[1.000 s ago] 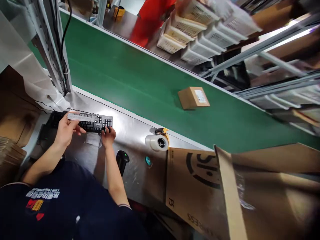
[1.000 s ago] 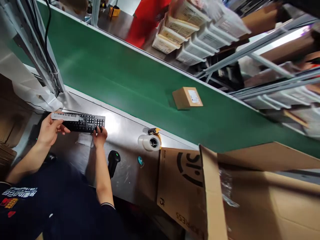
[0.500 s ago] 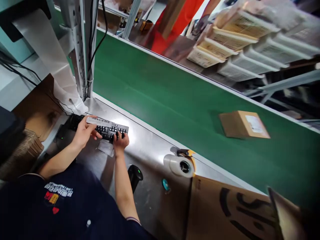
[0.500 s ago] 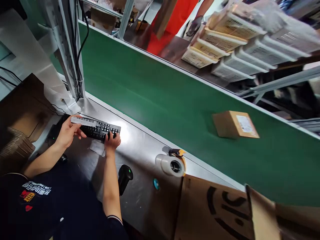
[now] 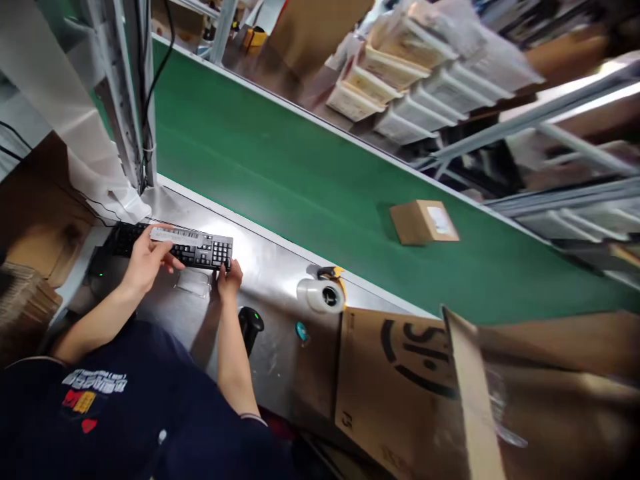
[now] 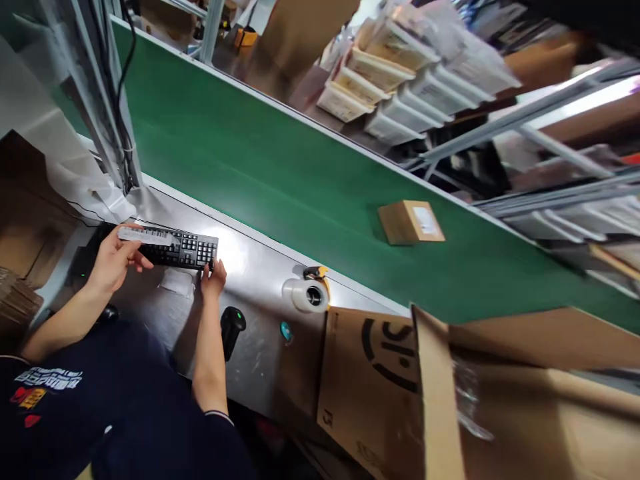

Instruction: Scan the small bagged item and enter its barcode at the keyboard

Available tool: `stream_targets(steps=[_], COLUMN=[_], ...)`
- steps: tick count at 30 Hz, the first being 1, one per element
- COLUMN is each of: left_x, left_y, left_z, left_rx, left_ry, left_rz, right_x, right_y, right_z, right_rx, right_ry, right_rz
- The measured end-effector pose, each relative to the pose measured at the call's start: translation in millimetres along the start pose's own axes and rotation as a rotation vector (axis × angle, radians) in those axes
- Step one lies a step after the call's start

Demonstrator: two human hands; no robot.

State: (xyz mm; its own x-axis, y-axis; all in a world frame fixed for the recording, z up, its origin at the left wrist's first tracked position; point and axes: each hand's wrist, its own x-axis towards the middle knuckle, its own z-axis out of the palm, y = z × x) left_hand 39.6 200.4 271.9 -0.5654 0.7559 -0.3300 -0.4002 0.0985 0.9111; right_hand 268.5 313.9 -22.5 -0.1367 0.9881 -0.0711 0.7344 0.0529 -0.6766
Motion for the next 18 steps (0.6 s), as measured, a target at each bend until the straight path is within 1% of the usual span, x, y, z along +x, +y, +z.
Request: stream_targets(steps=[3,6,11,13,15,18], left_x=[2,4,4,4,4,3], left_y=[-1,-4,-6,-5,-4,-5], left_z=[-2.3,-4.6,-4.6,-4.0,-3.5,-3.5], left_rx=[-0.002,0.01,0.024,0.024,0.023,0.024], left_ry=[0.008,0.014,0.019,0.029,0.035,0.037], left_rz=[0.008,0.022,0.013,0.016,0.019,0.02], right_x=[0,9,30,35,36,31], right_y=[1,-3,-18,-22,-23,-18], right_z=[4,8,11,12,13,13], right_rx=[-0.081,-0.153,-0.16,-0.159,-0.172,-0.187], right_ry=[0.027,0.074,0.166,0.164,0.132,0.103], right_rz=[-0.064,-0.122,-0.129,-0.123,-0.106,-0.083])
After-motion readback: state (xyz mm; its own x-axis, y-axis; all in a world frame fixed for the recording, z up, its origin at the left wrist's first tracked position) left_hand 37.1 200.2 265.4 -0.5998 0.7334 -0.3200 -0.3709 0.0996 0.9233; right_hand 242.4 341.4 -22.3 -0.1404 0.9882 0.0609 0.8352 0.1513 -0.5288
